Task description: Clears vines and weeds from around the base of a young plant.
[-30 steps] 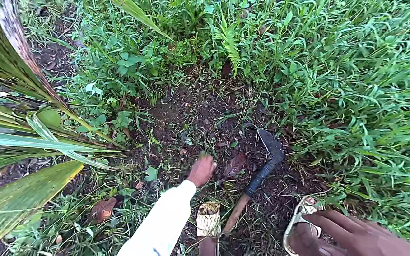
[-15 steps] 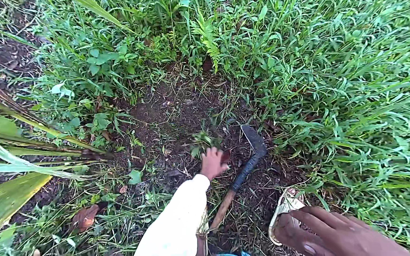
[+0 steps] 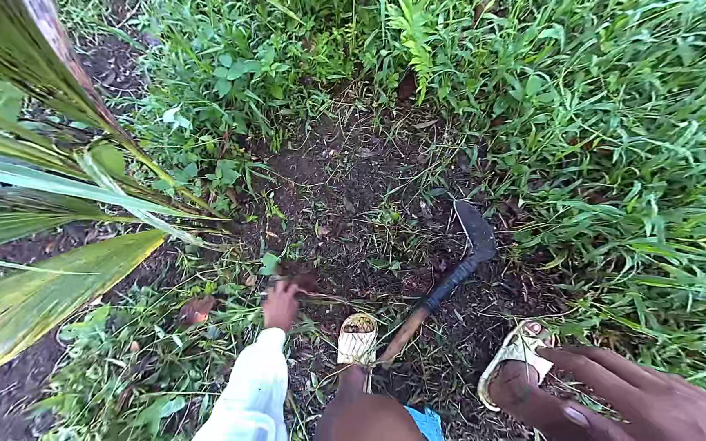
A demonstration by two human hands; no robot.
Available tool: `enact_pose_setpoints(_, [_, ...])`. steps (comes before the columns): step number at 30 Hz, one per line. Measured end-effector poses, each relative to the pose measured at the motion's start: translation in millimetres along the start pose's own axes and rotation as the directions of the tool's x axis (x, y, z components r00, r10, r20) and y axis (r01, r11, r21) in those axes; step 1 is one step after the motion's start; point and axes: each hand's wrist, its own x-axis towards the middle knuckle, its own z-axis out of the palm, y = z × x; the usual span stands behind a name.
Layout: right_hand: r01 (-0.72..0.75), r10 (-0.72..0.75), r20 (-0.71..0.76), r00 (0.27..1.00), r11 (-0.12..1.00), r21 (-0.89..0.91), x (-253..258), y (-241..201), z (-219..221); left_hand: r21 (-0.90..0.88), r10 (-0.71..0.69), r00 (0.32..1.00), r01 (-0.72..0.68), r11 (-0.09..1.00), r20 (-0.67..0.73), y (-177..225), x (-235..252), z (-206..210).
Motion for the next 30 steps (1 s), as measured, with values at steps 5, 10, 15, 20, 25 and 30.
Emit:
enact_pose_setpoints(5, [0.032,-0.032,-0.004,0.999,0.999,-0.006,0.8,-2.0,1.5,-0.488,-0.405,0.914,0.366,0.793,0.028,-60.1,21.4,-6.1])
enact_pose_setpoints(10, [0.007,-0.006,0.029,1.000,0.999,-0.033,5.5,-3.2,-0.1,-0.434,-0.386,0.920,0.376,0.819,0.067,46.1,15.8,14.1])
enact_pose_setpoints(15, [0.025,-0.023,0.042,0.999,0.998,-0.053,7.5,-6.5,0.0,-0.417,-0.035,0.998,0.007,0.909,-0.060,123.2,3.8,6.8])
enact_pose_setpoints(20, [0.027,-0.025,0.036,0.999,0.998,-0.048,8.5,-8.2,3.7,-0.251,0.295,0.953,-0.302,0.920,-0.064,203.9,42.5,-46.2])
enact_pose_setpoints(25, [-0.011,0.012,0.025,1.000,0.999,-0.051,12.9,-4.6,6.2,-0.062,0.359,0.926,-0.354,0.933,0.116,271.8,102.1,-52.3])
enact_pose_setpoints(30, [-0.017,0.018,0.041,0.999,0.999,-0.034,17.9,-1.0,4.5,0.076,0.441,0.873,-0.464,0.883,0.207,274.4,110.3,-12.3])
